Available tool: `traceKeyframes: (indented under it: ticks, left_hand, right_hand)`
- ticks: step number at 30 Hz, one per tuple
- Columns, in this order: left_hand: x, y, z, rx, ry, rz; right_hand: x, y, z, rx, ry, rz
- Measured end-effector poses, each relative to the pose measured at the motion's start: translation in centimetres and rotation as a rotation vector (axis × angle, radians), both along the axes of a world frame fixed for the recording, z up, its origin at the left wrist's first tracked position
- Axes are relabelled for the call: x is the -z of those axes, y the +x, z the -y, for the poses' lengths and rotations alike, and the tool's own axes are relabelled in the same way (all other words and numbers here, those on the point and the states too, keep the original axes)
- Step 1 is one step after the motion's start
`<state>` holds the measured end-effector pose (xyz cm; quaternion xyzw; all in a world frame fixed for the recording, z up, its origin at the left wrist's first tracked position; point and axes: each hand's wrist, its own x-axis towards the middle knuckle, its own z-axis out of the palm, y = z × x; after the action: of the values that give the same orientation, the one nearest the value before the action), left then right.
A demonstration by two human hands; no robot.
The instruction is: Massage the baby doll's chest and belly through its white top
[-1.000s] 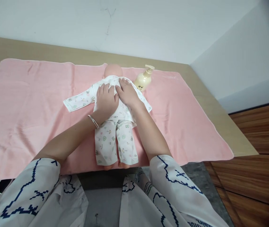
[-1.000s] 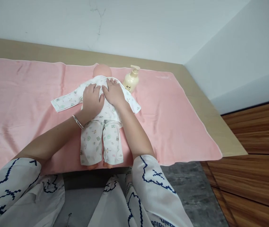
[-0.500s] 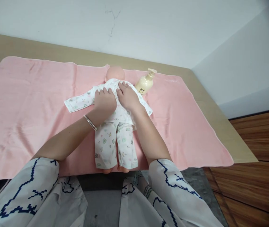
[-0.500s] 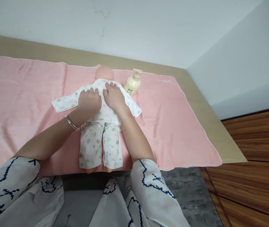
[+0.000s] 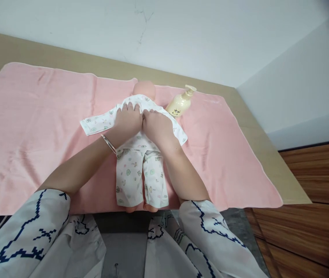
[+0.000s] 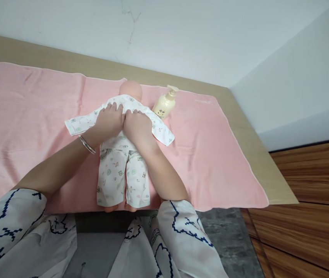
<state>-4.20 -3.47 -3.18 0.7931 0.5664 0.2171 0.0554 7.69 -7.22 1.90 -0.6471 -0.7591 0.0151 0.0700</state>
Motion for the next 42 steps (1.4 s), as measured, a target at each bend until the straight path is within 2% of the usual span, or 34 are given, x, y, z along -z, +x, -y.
traceKeyframes:
  ticks: [3,5,9,12,14,18,21,25,29,33,36,42]
  left_hand:
    - [0.1,1.1,2.0,0.001,0.026,-0.017]
    - [0.1,1.4,2.5,0.03,0.019,-0.044]
    - [0.6,0.8,0.4,0.11,-0.011,0.056]
    - [1.4,0.0,-1.7,0.157,-0.038,0.15]
    - [2.2,-0.1,-2.5,0.119,-0.071,0.201]
    - [3.5,0.4,-2.6,0.047,-0.002,0.351]
    - [3.9,0.7,-2.2,0.045,0.047,0.389]
    - [3.2,0.8,-1.9,0.001,0.035,0.334]
    - [2.3,0.9,-1.1,-0.051,0.021,0.192]
    - [1.5,1.3,0.2,-0.074,0.064,0.11]
    - [0.8,1.8,1.4,-0.039,0.076,0.046]
    - [-1.0,1.8,2.6,0.017,0.023,-0.033]
  right_hand:
    - [1.0,1.6,-2.1,-0.039,0.01,-0.118]
    - [2.1,2.6,-3.5,-0.097,0.049,-0.192]
    - [3.5,2.9,-4.4,-0.09,0.031,-0.2]
    - [2.9,2.0,-3.4,-0.07,-0.031,-0.171]
    - [2.1,1.2,-2.3,-0.057,-0.052,-0.144]
    - [0.8,0.5,-0.9,-0.023,-0.042,-0.071]
    - [1.3,1.3,-1.9,-0.067,-0.036,-0.148]
    - [3.5,3.0,-4.6,-0.025,0.003,-0.327]
    - [5.0,3.7,-5.9,-0.038,0.05,-0.369]
    - [4.8,4.1,-5.8,-0.087,0.087,-0.356]
    - [4.6,4.3,-5.8,-0.106,0.099,-0.36]
    - [4.3,4.3,-5.6,-0.187,0.066,-0.336]
